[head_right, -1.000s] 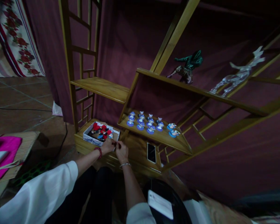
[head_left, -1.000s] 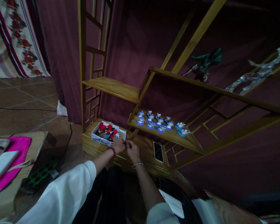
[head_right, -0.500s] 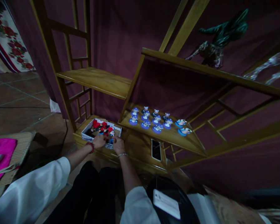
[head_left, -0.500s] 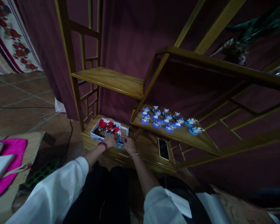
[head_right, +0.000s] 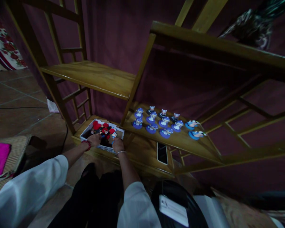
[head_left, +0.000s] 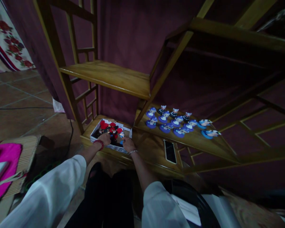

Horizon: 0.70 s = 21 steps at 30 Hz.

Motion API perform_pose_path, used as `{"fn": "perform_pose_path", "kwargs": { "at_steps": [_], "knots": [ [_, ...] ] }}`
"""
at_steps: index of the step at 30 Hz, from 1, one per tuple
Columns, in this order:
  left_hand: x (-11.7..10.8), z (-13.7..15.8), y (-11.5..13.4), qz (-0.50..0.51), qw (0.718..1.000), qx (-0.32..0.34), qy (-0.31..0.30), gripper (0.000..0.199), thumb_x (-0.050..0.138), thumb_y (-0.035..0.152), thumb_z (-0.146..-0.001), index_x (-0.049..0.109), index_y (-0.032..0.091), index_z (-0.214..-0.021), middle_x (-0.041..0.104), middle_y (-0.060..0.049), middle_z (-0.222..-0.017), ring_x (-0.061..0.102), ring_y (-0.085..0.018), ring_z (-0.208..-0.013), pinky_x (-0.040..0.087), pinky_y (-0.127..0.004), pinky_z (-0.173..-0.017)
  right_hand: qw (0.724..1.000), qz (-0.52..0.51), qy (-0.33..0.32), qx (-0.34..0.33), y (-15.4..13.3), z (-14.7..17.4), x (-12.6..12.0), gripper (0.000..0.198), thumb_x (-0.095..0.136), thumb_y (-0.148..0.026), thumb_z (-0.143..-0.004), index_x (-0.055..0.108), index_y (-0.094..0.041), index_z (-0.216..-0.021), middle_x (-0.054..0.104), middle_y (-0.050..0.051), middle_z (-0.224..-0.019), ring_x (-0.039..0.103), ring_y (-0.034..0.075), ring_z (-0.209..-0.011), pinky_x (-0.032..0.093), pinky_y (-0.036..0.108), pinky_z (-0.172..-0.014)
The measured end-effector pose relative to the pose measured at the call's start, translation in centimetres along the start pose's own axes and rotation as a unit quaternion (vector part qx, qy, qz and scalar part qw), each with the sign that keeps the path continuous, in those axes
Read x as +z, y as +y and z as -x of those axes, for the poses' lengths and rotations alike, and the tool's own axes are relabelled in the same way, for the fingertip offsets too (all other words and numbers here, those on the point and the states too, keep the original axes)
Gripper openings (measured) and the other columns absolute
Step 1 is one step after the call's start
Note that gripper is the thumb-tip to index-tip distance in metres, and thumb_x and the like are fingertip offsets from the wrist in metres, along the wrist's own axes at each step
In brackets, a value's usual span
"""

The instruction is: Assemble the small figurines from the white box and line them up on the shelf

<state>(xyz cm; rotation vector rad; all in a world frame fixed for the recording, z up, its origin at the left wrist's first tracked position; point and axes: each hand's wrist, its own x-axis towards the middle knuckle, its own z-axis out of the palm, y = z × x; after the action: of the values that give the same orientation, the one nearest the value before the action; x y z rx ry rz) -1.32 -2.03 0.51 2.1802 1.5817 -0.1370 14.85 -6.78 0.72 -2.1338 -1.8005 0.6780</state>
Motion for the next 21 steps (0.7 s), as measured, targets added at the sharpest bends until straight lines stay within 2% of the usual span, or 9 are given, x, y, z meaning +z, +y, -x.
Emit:
{"fn": "perform_pose_path", "kwargs": {
  "at_steps": [5,10,21],
  "knots": [
    [-0.1,-0.9,-0.3,0.005,1.0,-0.023,-0.014,0.034,0.04,0.015,-0.076,0.055,0.011,-0.107,0.06,-0.017,-0.106,0.058,-0.021,-0.097,0.044,-0.029,-0.079,1.0,-0.008,-0.023,0.017,0.0,-0.9,0.7,0.029,0.05,-0.006,-0.07,0.064,-0.015,-0.094,0.065,0.006,-0.099,0.058,0.014,-0.093,0.041,0.017,-0.079],
    [0.1,-1.2,0.1,0.003,0.999,-0.037,-0.012,0.035,0.041,0.018,-0.076,0.054,0.013,-0.108,0.057,-0.017,-0.11,0.056,-0.024,-0.1,0.044,-0.032,-0.081,0.998,-0.012,-0.045,0.033,-0.2,-1.3,1.2,0.034,0.054,-0.004,-0.065,0.063,-0.016,-0.095,0.064,0.006,-0.101,0.058,0.016,-0.095,0.042,0.019,-0.079],
    [0.3,-2.0,0.0,-0.015,1.0,0.006,-0.023,0.037,0.045,0.017,-0.071,0.053,0.014,-0.107,0.056,-0.016,-0.111,0.05,-0.025,-0.107,0.042,-0.034,-0.084,0.997,-0.017,-0.057,0.047,-0.4,-1.7,1.9,0.034,0.053,-0.009,-0.066,0.062,-0.019,-0.097,0.064,0.006,-0.1,0.058,0.017,-0.094,0.042,0.022,-0.079]
  ]
}}
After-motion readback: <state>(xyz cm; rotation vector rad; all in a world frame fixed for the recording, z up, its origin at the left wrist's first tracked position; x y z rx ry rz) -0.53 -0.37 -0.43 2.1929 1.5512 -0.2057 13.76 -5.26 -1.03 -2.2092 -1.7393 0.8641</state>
